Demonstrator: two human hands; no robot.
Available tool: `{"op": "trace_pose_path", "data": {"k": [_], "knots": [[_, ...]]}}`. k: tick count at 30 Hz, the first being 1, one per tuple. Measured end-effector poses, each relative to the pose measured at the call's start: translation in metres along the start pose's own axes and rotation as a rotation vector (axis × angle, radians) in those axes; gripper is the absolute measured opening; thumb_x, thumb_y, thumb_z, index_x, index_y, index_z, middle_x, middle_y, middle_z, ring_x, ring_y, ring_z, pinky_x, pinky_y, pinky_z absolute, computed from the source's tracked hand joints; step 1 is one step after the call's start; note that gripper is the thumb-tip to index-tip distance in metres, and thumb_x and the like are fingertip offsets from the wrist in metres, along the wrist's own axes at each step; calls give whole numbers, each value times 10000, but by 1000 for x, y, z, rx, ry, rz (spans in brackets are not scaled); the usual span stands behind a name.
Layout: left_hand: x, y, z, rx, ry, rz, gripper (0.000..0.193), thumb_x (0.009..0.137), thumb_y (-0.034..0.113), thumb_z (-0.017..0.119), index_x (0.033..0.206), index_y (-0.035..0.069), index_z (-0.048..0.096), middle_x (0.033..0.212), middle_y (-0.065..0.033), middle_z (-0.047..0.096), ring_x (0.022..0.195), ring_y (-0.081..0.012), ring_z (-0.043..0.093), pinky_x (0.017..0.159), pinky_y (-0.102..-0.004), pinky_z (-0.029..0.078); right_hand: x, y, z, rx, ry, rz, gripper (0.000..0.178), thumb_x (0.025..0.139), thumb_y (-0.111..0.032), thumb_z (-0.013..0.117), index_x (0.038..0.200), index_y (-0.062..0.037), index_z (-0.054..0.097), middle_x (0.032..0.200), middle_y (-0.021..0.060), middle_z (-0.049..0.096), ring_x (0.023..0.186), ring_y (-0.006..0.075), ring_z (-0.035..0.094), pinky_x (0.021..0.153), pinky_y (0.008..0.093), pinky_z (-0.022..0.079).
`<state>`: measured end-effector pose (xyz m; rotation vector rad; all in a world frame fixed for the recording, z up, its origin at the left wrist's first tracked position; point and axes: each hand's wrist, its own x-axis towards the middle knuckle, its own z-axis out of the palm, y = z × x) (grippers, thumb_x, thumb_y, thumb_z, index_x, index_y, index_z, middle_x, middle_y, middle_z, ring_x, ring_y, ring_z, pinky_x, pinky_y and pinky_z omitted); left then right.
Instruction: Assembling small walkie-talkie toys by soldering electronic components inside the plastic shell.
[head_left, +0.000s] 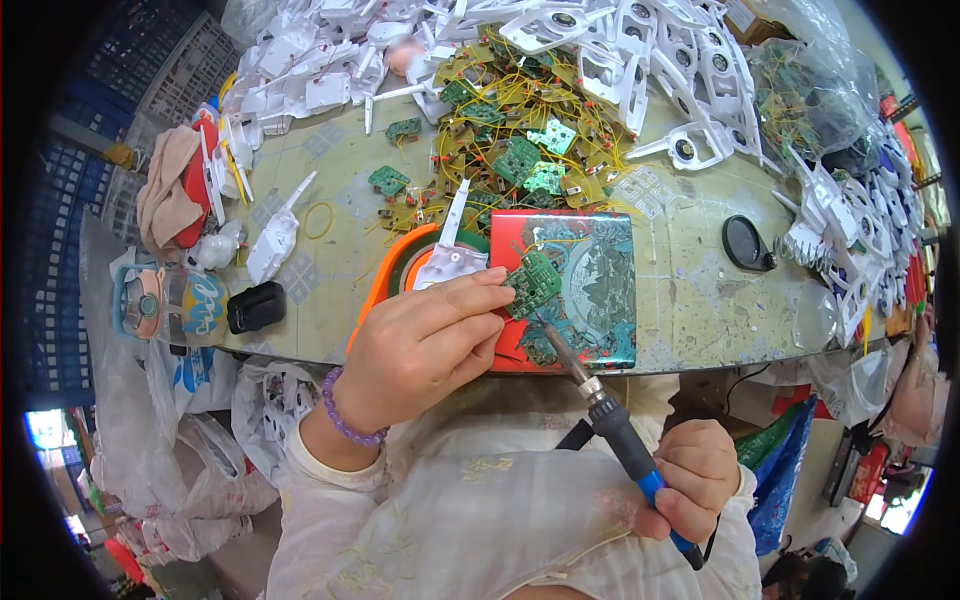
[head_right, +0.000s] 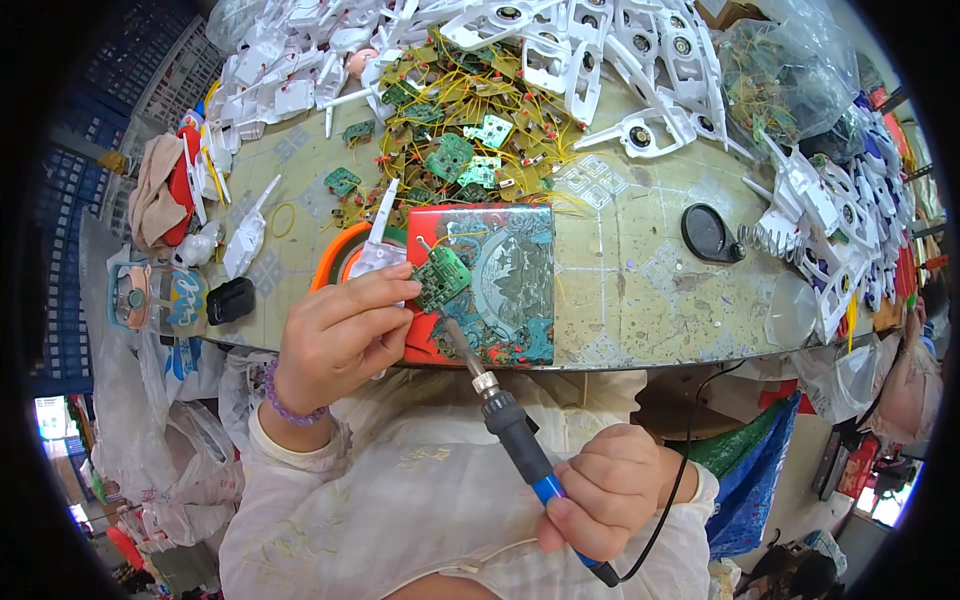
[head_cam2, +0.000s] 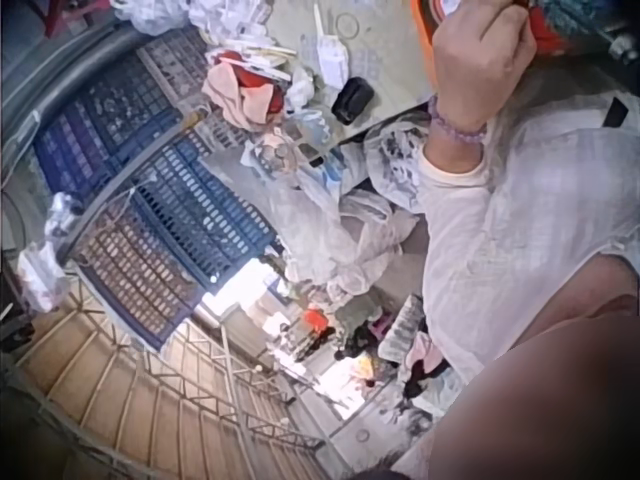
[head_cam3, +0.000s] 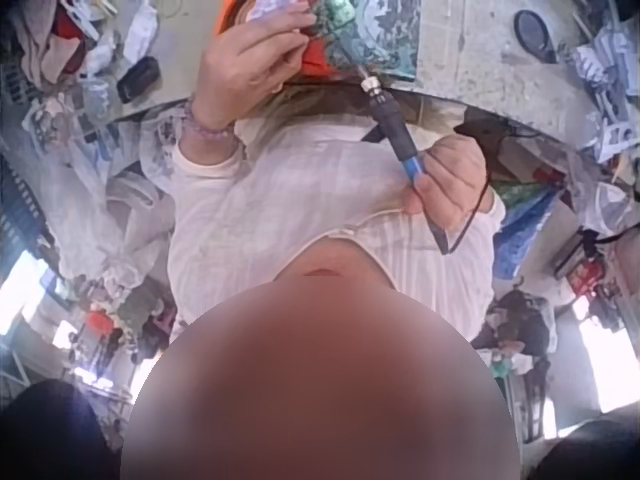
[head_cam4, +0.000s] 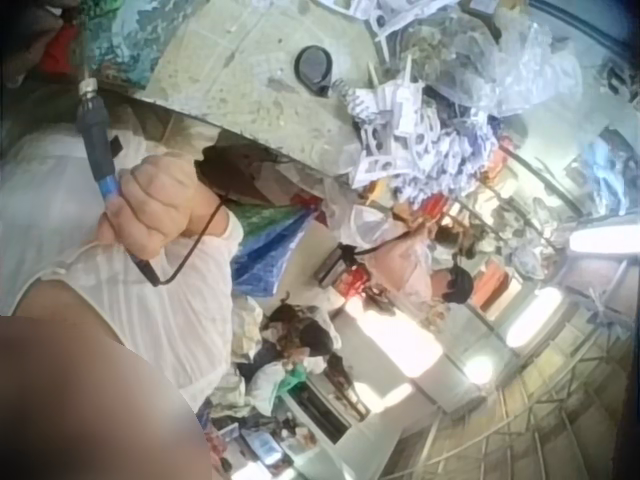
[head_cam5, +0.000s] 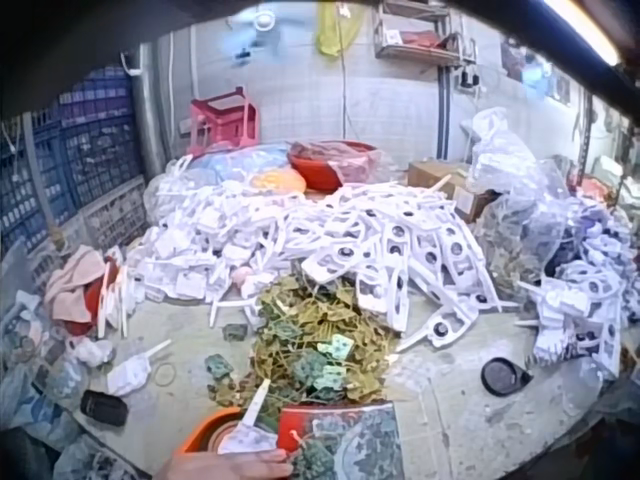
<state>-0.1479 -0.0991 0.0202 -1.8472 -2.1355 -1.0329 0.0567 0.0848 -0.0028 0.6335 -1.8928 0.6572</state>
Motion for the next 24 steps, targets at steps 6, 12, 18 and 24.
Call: {"op": "trace_pose_path", "data": {"k": [6,12,18,24], "knots": [[-1,0,-1,-3,-6,-1,136,713,-3,699,830,5,629,1024,-107,662,1005,-258,651,744,-329,556,-6,0,-7,-54,25,16,352,888,-381,618,944,-60,482,708,34,550,549,131,507,423,244,416],[0,5,-11,5,100,15,215,660,5,730,842,67,635,985,-75,642,950,-290,627,761,-370,516,-11,-3,-13,-106,63,63,358,891,-379,611,962,-56,474,705,36,546,548,140,510,428,262,425],[-14,8,-21,163,6,57,288,540,-7,722,791,121,662,871,2,594,824,-229,538,707,-360,455,-12,-1,-16,-145,106,73,345,898,-375,602,944,-57,475,706,45,546,531,150,500,416,268,414],[-17,8,-20,270,-12,177,330,561,18,737,865,102,639,913,-6,609,833,-216,561,692,-362,462,-13,0,-11,-149,179,70,333,908,-373,584,922,-56,481,688,46,541,534,157,502,407,274,410]]}}
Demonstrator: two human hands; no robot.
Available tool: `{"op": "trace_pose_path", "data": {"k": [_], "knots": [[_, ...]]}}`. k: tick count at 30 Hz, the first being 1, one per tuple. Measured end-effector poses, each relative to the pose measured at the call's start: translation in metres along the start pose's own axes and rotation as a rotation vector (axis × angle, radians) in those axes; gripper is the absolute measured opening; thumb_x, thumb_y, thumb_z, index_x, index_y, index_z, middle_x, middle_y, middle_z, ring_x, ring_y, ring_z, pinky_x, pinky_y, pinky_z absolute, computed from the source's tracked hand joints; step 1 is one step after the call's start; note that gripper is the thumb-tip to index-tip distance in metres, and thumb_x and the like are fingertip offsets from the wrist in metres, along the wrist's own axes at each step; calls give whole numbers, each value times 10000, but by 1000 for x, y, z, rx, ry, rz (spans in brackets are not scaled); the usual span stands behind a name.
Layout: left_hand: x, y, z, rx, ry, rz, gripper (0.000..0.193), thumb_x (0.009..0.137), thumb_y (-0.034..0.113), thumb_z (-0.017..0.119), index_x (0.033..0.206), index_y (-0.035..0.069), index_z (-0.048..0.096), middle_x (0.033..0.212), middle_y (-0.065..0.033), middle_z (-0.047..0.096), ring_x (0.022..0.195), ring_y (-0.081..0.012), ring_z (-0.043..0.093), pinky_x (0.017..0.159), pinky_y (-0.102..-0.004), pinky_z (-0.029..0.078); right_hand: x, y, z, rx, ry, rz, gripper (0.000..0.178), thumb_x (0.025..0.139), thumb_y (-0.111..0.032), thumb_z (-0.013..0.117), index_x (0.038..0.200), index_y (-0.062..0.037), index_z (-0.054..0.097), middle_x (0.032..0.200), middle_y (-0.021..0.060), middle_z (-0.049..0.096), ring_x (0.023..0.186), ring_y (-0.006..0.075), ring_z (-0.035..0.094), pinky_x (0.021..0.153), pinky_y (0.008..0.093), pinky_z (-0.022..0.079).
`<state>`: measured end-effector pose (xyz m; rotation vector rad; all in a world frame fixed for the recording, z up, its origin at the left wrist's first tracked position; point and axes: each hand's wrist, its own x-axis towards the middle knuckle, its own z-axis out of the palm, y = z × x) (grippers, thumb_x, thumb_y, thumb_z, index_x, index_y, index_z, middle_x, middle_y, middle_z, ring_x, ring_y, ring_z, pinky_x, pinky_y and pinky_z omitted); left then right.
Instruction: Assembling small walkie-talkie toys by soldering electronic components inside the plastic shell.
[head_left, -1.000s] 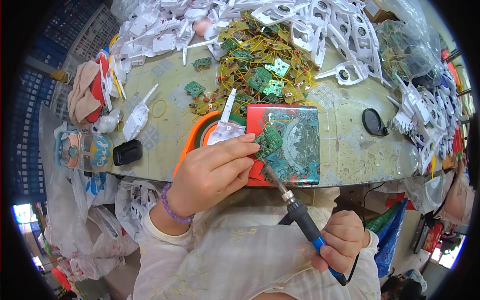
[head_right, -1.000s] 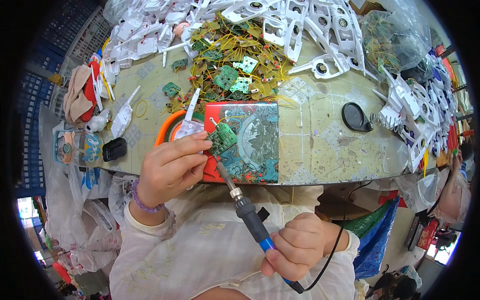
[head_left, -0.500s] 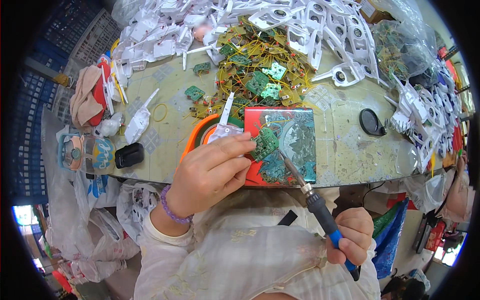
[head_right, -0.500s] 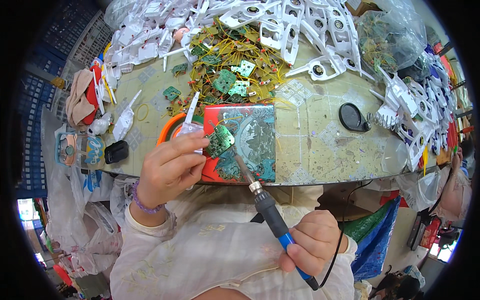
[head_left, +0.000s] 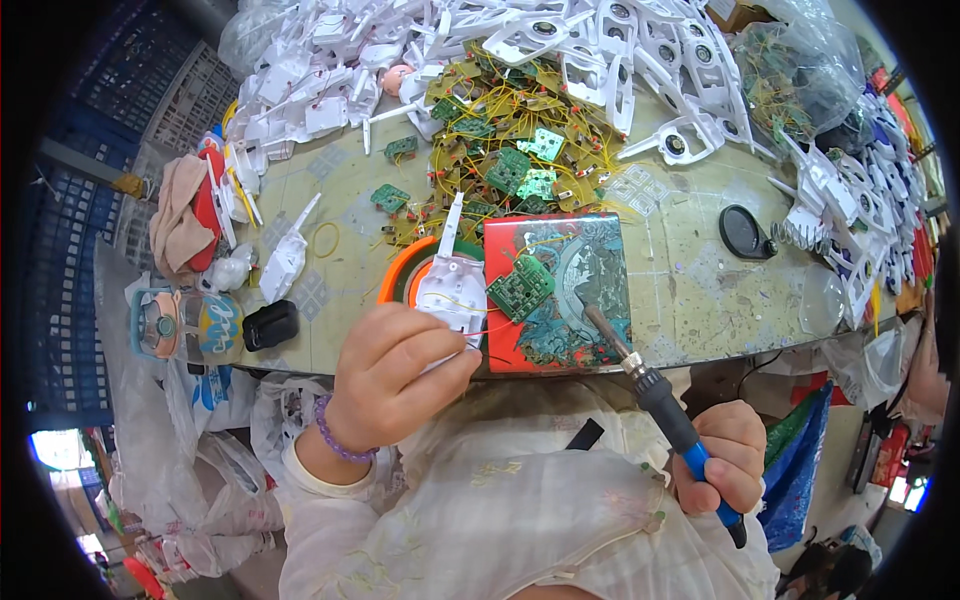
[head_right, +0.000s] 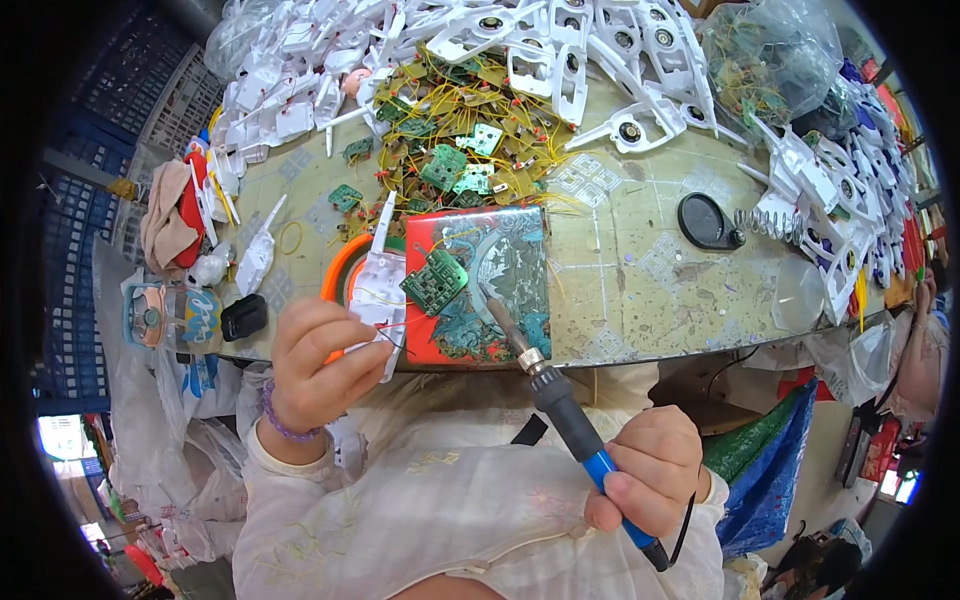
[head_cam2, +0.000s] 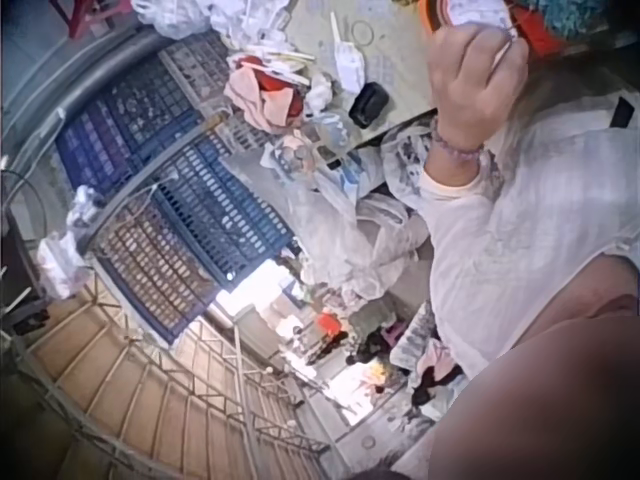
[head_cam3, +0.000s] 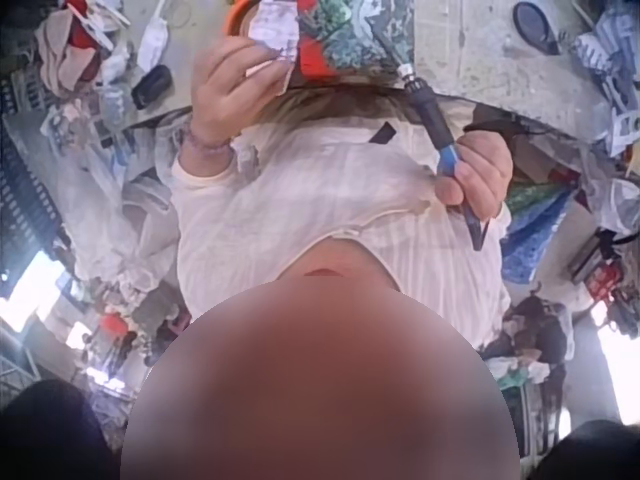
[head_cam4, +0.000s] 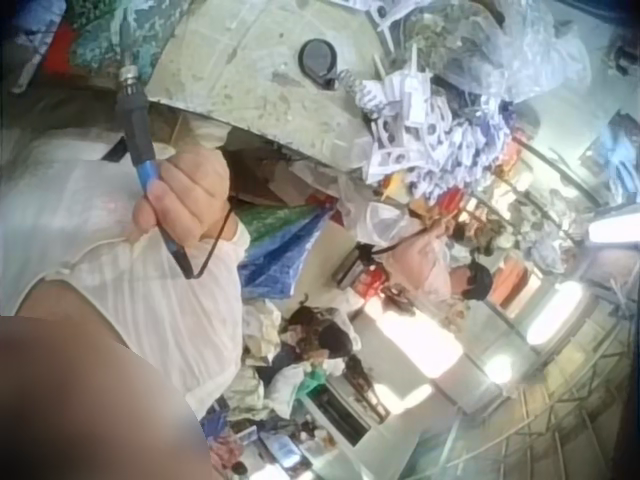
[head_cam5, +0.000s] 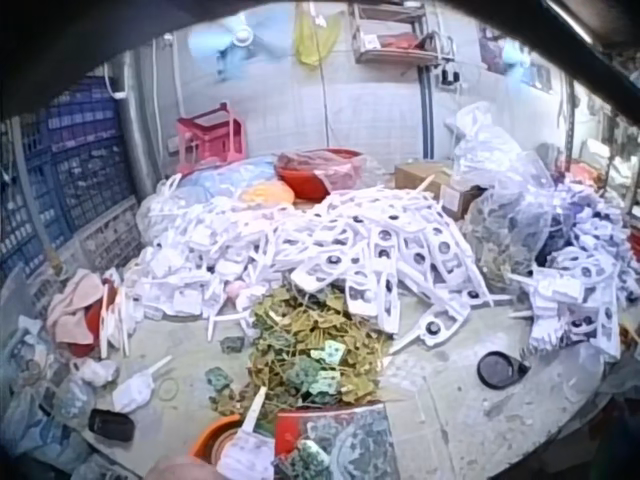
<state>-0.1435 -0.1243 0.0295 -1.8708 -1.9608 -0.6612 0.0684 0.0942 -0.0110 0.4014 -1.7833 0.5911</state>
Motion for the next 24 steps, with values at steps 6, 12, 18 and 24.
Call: {"op": "trace_pose_path", "data": {"k": [6,12,18,24], "knots": [[6,0,13,-165,67,-70,291,592,28,724,852,106,621,914,-8,614,884,-217,589,737,-380,480,0,0,6,-6,69,-17,306,954,-338,475,875,-43,451,578,52,486,408,171,437,347,296,327],[2,2,8,-108,47,-44,323,568,36,735,864,114,632,991,-23,605,917,-233,578,763,-402,471,-2,1,1,-1,40,2,321,906,-359,592,912,-57,484,680,43,535,509,150,492,391,264,390],[5,3,2,-75,-15,-28,319,583,34,733,881,101,641,1061,-47,610,963,-252,579,764,-400,479,-4,1,-1,24,26,26,322,907,-356,593,915,-53,484,684,48,533,507,151,492,381,264,381],[6,-2,10,-410,-9,-110,246,646,19,734,872,59,646,995,-85,640,875,-278,626,754,-379,505,-7,2,1,7,53,28,309,912,-339,586,910,-46,490,676,51,533,499,154,492,374,268,372]]}}
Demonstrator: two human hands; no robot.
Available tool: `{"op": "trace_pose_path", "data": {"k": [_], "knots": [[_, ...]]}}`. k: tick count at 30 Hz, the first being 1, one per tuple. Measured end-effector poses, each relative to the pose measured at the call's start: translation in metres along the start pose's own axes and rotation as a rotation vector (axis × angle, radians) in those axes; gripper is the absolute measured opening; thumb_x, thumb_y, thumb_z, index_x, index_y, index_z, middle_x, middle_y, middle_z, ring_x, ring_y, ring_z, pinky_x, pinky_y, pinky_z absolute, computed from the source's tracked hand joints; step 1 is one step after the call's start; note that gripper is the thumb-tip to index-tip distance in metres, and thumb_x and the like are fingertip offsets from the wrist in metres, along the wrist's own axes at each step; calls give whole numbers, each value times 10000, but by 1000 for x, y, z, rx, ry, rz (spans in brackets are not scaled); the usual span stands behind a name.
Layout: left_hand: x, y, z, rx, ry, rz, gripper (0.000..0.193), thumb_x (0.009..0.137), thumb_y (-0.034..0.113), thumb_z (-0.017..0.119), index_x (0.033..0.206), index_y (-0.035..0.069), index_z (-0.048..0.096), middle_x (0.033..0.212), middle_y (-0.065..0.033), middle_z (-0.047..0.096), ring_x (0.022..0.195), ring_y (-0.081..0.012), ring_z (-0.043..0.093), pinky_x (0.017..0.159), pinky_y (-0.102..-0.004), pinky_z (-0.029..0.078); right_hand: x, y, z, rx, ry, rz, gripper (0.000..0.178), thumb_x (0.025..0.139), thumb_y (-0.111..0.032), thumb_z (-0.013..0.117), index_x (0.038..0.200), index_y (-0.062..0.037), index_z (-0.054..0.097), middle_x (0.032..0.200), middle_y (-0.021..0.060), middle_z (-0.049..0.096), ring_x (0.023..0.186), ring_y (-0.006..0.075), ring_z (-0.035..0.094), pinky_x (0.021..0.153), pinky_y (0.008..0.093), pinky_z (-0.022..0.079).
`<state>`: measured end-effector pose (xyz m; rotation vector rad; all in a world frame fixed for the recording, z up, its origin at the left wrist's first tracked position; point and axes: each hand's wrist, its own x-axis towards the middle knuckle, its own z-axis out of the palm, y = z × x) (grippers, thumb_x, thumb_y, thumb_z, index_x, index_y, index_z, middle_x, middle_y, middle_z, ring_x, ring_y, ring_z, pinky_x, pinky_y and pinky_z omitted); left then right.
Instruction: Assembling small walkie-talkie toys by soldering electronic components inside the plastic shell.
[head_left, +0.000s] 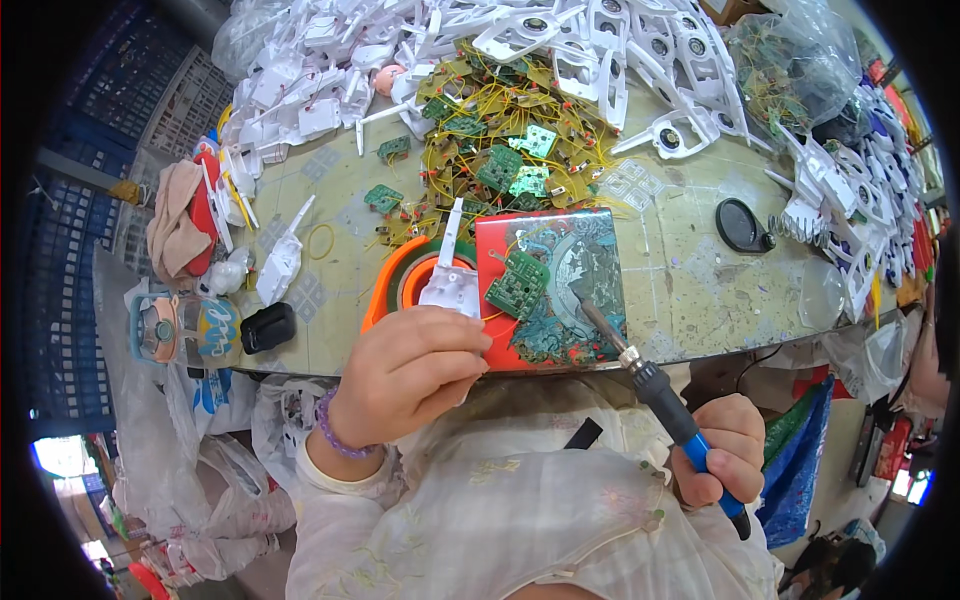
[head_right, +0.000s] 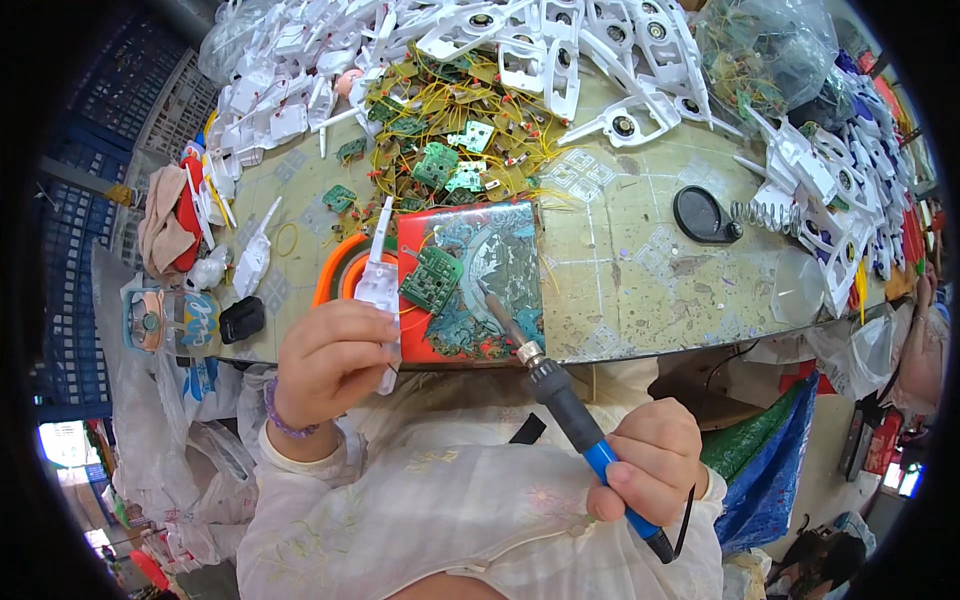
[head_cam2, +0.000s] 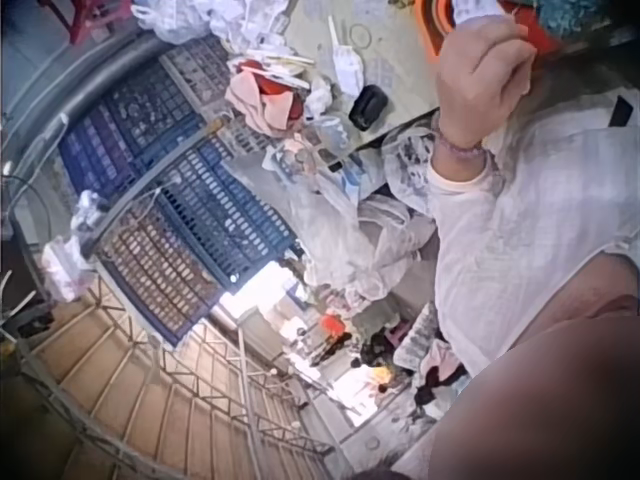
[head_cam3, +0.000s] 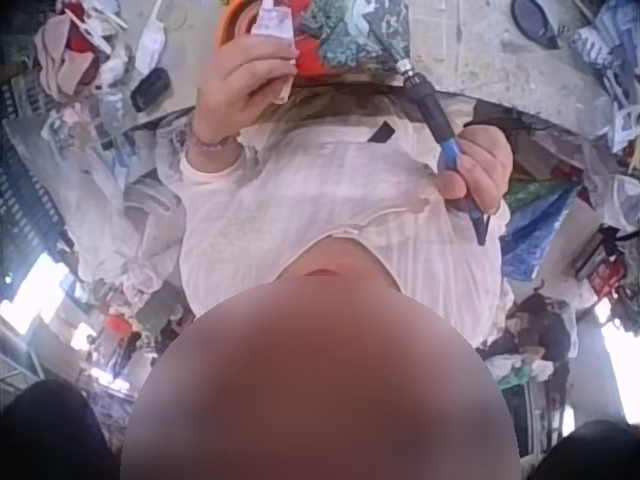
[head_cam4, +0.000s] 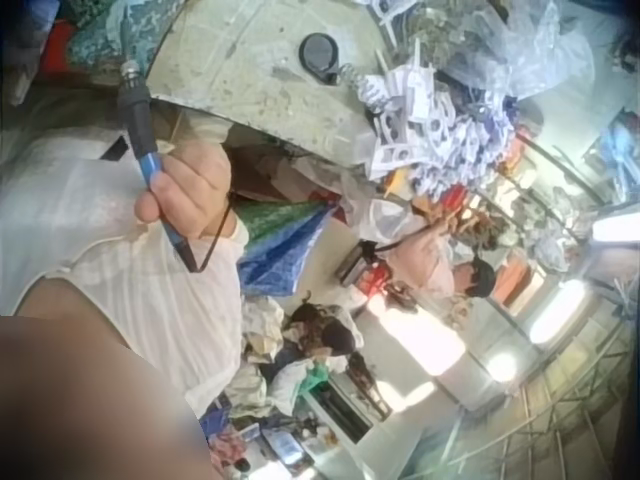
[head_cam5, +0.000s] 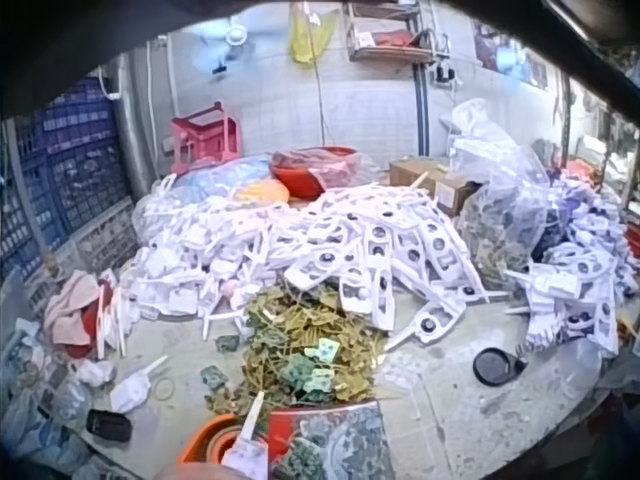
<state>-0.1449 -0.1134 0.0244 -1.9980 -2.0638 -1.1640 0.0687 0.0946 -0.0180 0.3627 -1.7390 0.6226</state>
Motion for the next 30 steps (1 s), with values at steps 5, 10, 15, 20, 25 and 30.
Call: {"op": "trace_pose_path", "data": {"k": [5,10,15,20,25,30], "knots": [[3,-1,9,-51,185,-133,214,682,1,728,875,60,658,790,-71,650,715,-256,618,668,-351,487,-1,0,4,-62,58,-1,322,969,-370,450,935,-50,446,608,48,499,448,167,460,387,298,347],[12,8,18,80,183,-190,219,670,12,748,866,57,662,817,-63,651,701,-260,596,634,-345,465,0,1,2,-36,26,25,320,971,-368,447,927,-51,442,604,41,500,447,163,461,392,293,344],[29,8,24,217,149,-43,214,659,15,732,845,33,626,955,-86,643,938,-289,631,754,-390,520,-2,1,1,-25,19,32,321,971,-369,447,923,-51,442,601,40,501,447,163,460,390,291,338],[26,6,27,214,89,-35,205,661,2,717,836,27,614,925,-88,636,984,-288,634,758,-365,537,0,1,-1,1,9,23,318,965,-365,452,912,-52,444,603,43,502,451,165,458,380,289,338],[23,12,18,230,86,-75,223,639,4,742,825,40,624,825,-67,604,878,-257,656,677,-338,539,5,3,2,63,31,45,319,962,-364,445,914,-49,452,622,51,512,478,170,469,373,284,345],[22,16,13,265,91,-144,244,622,9,741,833,50,626,855,-59,601,759,-243,630,623,-350,513,8,3,2,140,25,107,319,963,-369,443,922,-53,458,641,55,522,493,169,470,373,283,350]]}}
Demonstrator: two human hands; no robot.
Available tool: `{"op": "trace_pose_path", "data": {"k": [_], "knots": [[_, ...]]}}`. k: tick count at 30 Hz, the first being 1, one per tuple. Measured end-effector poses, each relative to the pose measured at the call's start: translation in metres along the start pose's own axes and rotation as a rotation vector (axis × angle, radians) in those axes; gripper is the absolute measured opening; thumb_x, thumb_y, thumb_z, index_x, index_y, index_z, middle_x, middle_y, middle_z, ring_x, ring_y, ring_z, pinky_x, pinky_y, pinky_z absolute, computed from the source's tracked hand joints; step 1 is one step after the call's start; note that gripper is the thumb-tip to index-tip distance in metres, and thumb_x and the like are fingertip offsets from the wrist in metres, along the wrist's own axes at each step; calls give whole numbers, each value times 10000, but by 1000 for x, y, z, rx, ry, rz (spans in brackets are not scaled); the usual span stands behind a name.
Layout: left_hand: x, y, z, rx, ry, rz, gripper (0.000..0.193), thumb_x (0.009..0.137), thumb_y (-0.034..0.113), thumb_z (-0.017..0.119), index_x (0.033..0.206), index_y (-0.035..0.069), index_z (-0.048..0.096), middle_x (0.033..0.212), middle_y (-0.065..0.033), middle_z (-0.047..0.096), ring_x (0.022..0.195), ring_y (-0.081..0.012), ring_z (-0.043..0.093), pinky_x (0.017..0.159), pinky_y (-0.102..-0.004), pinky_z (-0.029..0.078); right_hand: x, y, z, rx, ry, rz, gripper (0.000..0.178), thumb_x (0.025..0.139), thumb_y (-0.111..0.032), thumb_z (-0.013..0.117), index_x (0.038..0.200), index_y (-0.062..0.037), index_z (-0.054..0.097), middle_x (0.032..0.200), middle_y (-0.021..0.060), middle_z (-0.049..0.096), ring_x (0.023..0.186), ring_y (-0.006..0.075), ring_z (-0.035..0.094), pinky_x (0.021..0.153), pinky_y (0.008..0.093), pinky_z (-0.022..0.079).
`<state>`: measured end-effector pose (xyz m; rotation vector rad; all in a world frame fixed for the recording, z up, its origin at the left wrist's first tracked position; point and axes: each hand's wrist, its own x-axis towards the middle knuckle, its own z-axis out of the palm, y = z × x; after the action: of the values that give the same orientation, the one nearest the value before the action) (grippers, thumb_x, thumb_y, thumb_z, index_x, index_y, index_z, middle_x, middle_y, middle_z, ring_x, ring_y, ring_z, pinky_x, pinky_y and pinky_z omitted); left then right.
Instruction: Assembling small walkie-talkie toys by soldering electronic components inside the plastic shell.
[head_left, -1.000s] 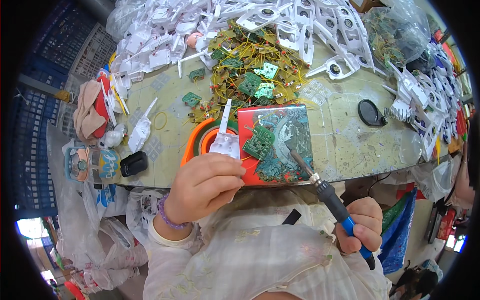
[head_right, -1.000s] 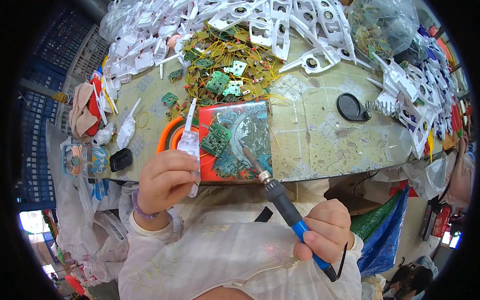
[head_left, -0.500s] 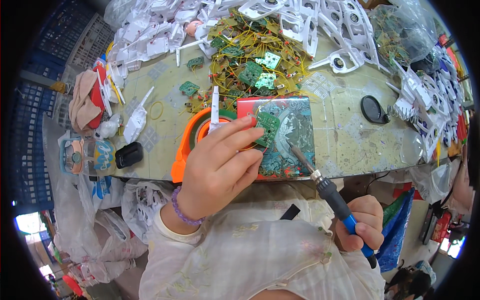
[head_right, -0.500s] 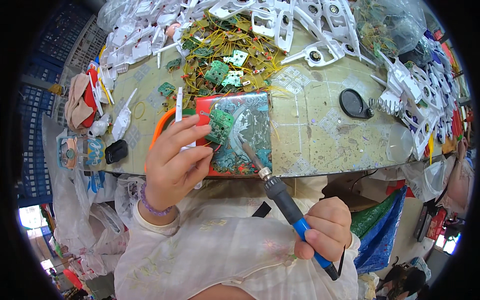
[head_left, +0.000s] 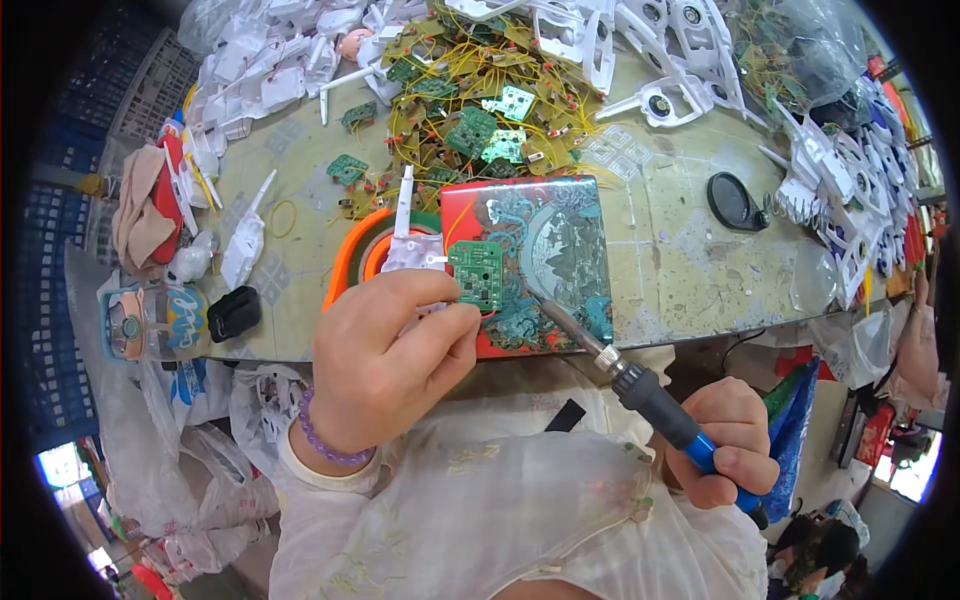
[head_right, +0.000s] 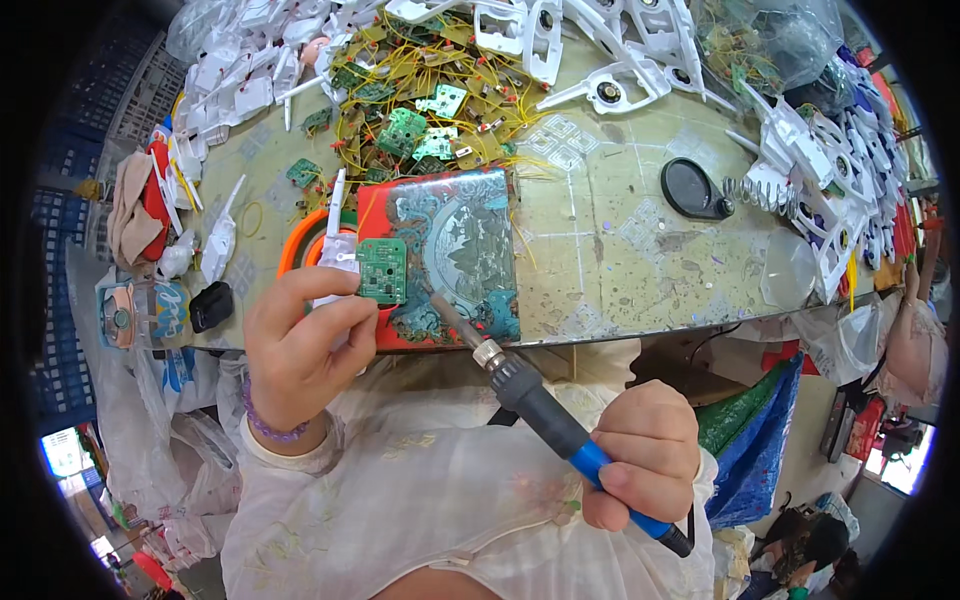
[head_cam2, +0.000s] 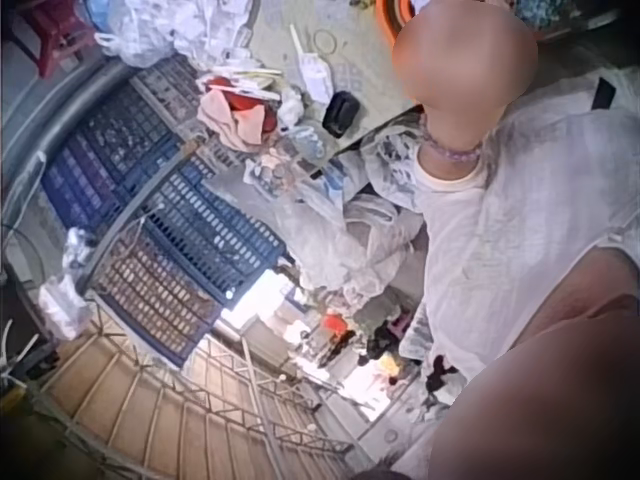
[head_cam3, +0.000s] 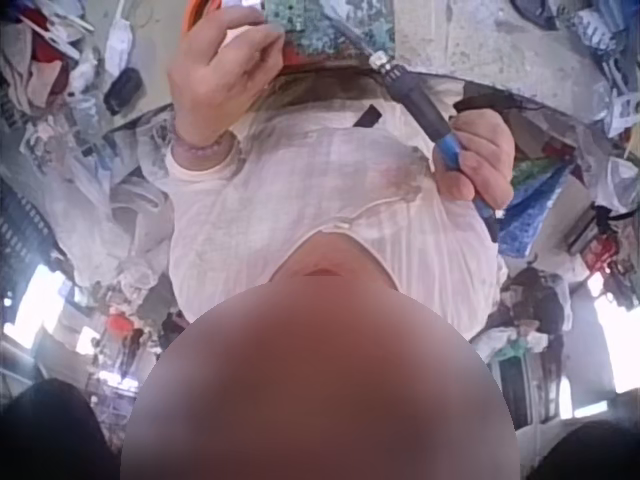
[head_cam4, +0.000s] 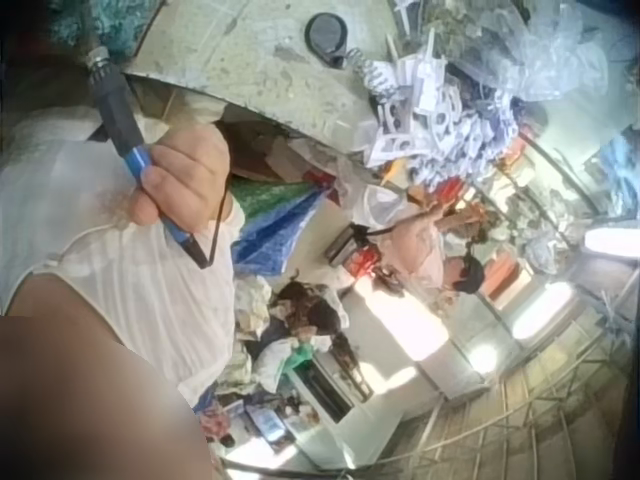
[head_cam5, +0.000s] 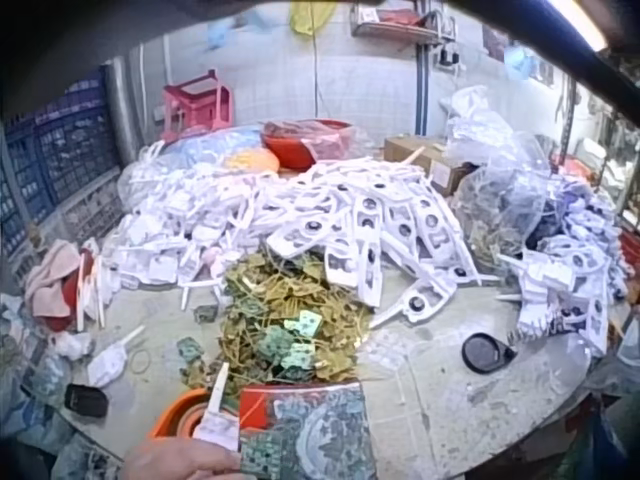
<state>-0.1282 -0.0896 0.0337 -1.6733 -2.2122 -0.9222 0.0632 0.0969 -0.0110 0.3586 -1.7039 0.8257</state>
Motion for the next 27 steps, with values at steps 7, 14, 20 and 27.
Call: {"op": "trace_pose_path", "data": {"k": [7,14,20,27], "knots": [[0,0,2,-60,-28,-36,214,617,-23,714,792,43,612,858,-58,603,739,-247,596,635,-344,487,3,1,2,19,-2,24,320,965,-379,446,920,-63,461,651,49,522,496,158,469,391,273,349],[-2,-3,4,-119,-19,-114,184,618,-44,695,760,29,604,803,-67,606,714,-245,586,627,-328,470,4,2,2,48,-17,36,316,961,-376,458,900,-66,457,648,46,518,491,158,464,401,275,345],[1,-2,0,-115,-47,-111,175,622,-34,693,755,28,598,805,-73,604,707,-248,588,614,-334,474,12,2,1,50,-96,27,315,957,-376,465,899,-66,462,647,49,525,483,158,460,400,279,338],[4,-1,-1,-130,-72,-114,170,622,-34,689,750,18,590,804,-76,602,704,-255,585,614,-344,476,20,6,3,75,-180,28,309,955,-367,473,891,-65,465,639,43,523,475,156,464,400,276,345]]}}
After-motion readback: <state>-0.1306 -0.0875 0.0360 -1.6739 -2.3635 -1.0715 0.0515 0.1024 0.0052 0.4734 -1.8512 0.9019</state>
